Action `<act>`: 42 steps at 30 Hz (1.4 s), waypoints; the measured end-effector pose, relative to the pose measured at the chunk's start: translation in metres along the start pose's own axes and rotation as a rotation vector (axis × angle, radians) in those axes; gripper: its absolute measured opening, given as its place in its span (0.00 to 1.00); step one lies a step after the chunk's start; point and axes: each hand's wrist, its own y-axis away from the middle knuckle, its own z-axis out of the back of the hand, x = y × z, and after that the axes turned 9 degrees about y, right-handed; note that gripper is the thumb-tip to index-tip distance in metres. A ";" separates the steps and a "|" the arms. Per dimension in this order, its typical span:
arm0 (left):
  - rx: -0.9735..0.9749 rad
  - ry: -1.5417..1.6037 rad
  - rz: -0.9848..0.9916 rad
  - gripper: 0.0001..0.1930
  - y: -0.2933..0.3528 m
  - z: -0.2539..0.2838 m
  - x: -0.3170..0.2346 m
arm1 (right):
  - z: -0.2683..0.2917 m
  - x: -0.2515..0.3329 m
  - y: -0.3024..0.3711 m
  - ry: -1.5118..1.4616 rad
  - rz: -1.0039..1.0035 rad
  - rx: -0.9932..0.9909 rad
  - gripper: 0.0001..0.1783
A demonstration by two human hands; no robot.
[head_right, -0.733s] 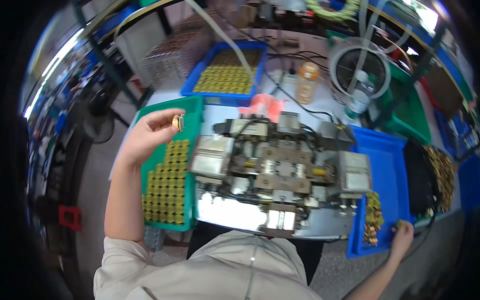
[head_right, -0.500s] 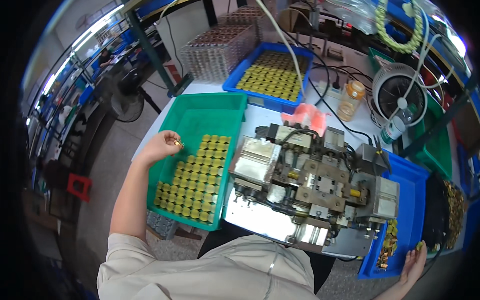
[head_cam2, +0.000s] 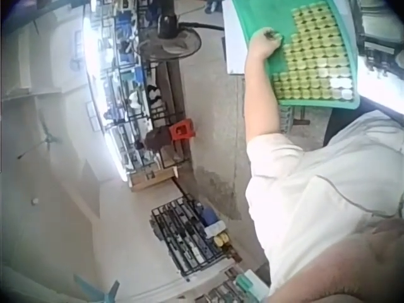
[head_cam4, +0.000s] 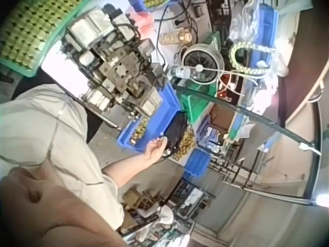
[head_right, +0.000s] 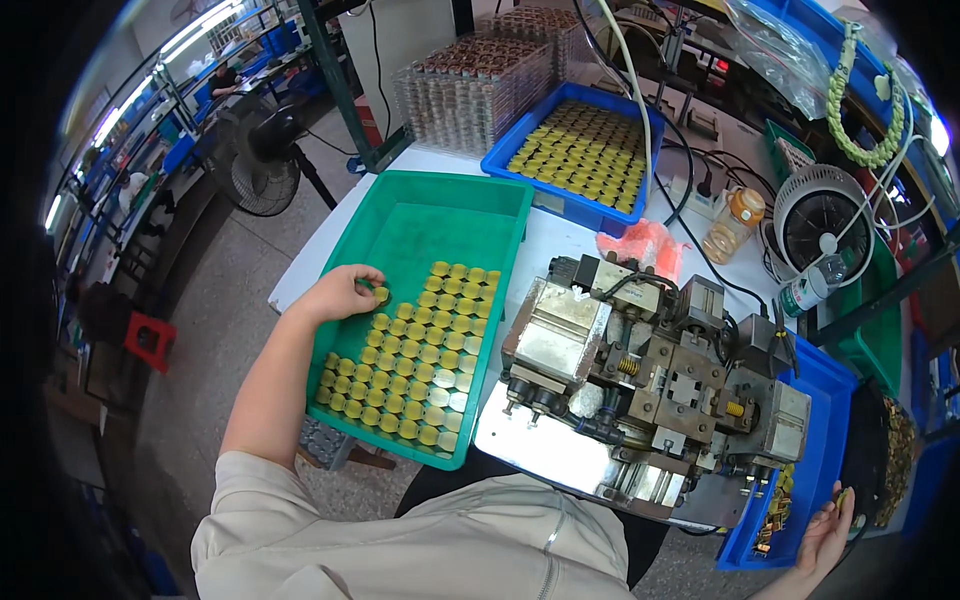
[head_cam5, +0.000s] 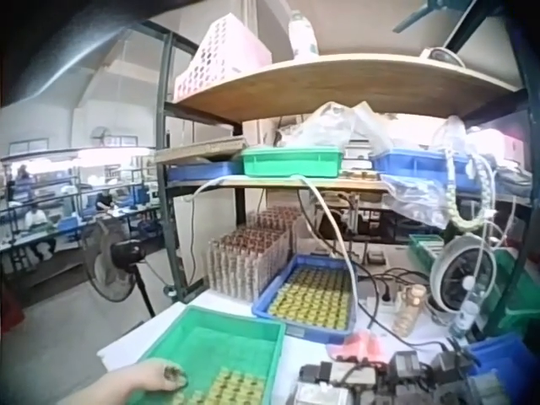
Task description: Assembling electronic components using a manual press machine on an assembly line.
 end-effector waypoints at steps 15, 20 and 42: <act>0.135 -0.059 0.021 0.11 0.003 -0.005 -0.005 | -0.096 0.003 0.003 -0.121 -0.025 0.025 0.23; 0.144 -0.047 0.013 0.11 0.003 -0.007 -0.003 | -0.133 -0.005 0.001 -0.155 -0.054 0.335 0.19; -0.194 0.834 -0.446 0.10 0.118 -0.116 -0.094 | -0.354 -0.086 -0.022 1.483 0.111 0.351 0.11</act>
